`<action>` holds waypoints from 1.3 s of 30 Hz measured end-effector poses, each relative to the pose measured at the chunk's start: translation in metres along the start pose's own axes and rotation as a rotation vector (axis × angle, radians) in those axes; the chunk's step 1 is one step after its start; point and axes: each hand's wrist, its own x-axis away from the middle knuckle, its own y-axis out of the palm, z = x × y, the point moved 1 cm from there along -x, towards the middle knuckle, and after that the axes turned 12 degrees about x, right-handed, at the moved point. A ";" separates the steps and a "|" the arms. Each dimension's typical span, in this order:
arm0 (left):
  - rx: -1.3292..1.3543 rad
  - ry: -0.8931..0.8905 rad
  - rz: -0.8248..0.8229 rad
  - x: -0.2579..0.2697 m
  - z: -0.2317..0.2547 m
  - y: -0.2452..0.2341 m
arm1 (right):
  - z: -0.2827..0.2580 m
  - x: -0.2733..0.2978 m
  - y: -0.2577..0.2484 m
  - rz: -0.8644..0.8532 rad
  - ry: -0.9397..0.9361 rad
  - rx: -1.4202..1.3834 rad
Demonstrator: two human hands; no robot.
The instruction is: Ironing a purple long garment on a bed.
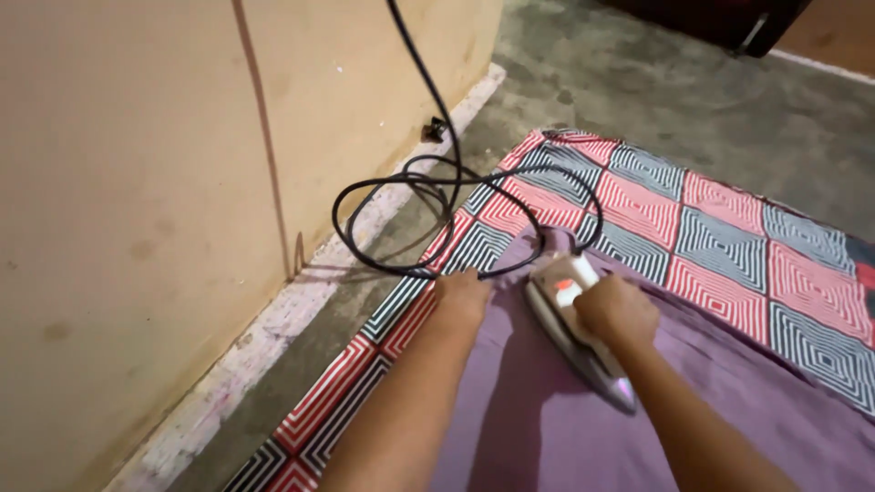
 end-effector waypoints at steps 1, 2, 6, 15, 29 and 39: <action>0.150 -0.096 0.035 -0.019 -0.009 0.014 | 0.003 0.010 -0.001 -0.003 -0.038 0.018; 0.303 -0.190 0.062 -0.034 -0.014 0.031 | 0.009 0.022 0.000 -0.009 -0.073 0.041; 0.007 0.010 0.006 0.007 0.005 0.004 | 0.035 0.052 0.002 0.004 -0.011 0.047; -0.324 0.329 0.083 0.017 0.056 0.048 | 0.119 0.087 0.010 -0.043 -0.161 0.146; -0.044 0.147 -0.023 -0.038 0.102 0.038 | 0.233 -0.001 0.020 -0.174 -0.109 0.274; 0.117 0.024 -0.163 -0.038 0.051 0.003 | 0.200 -0.053 0.014 -0.056 -0.180 0.271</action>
